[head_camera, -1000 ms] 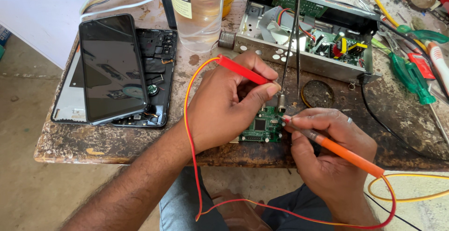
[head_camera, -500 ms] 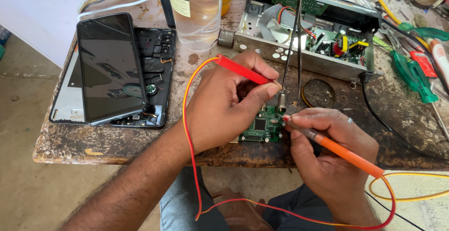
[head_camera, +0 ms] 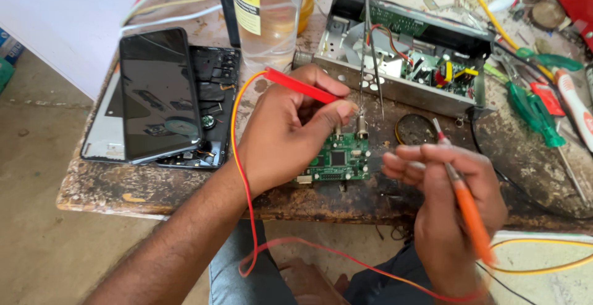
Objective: The person uses multimeter probes to test points on a small green circuit board, then uses a screwdriver to tighten a coaxial connector on the board. The person also picks up and examines a small metal component.
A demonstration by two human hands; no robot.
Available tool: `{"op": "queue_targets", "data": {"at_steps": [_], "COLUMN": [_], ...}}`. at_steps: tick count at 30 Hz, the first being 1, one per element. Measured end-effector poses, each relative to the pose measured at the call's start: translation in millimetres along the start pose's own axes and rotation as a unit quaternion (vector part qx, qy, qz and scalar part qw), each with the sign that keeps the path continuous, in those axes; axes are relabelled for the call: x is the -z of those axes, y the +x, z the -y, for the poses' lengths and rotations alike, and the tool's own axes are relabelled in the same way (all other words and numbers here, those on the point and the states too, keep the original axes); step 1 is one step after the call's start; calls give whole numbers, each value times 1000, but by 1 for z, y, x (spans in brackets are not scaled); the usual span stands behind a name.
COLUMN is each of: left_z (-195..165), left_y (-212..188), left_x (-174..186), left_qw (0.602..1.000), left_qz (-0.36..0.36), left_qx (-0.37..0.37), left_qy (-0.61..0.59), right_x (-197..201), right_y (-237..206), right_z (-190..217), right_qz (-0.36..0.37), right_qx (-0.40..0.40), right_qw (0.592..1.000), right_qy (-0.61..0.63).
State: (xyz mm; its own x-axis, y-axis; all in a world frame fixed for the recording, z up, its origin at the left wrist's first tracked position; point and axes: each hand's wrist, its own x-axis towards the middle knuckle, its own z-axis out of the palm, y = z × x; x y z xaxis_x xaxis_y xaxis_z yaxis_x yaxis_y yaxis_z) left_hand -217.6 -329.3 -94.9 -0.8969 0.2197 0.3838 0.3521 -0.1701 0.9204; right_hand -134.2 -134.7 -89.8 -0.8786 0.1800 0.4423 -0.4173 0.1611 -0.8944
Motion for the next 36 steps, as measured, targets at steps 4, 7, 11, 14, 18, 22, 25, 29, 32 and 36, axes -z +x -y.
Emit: {"op": "queue_targets", "data": {"at_steps": [4, 7, 11, 14, 18, 22, 25, 29, 32, 36], "left_z": [-39, -78, -124, -148, -170, -190, -202, -214, -219, -223], "left_y": [-16, -50, -88, -115, -146, -176, -192, -205, -210, -212], "left_x": [-29, -52, -70, -85, -98, -101, -106, -116, -121, -127], "left_qw": [992, 977, 946, 928, 885, 869, 872, 882, 876, 860], "left_qz": [-70, -132, -194, -225, -254, -241, -233, -235, -246, -256], "left_qx": [-54, -91, -113, -84, -106, -119, -121, -115, -125, -144], "left_qy": [-92, -143, -232, -285, -376, -416, -414, -392, -396, -418], "right_x": [14, 20, 30, 40, 44, 46, 48, 51, 52, 54], "right_y": [-1, -5, -9, -20, -38, -54, -63, -72, -74, -81], "right_z": [32, 58, 88, 111, 141, 169, 186, 203, 210, 211], "right_qz": [40, 27, 62, 55, 40, 61, 69, 64, 78, 82], "right_qx": [-59, -20, 94, 115, 145, 164, 162, 124, 122, 153], "right_qw": [997, 998, 978, 971, 970, 960, 960, 969, 964, 958], "right_qy": [40, 49, 178, 201, 189, 217, 217, 206, 224, 230]}}
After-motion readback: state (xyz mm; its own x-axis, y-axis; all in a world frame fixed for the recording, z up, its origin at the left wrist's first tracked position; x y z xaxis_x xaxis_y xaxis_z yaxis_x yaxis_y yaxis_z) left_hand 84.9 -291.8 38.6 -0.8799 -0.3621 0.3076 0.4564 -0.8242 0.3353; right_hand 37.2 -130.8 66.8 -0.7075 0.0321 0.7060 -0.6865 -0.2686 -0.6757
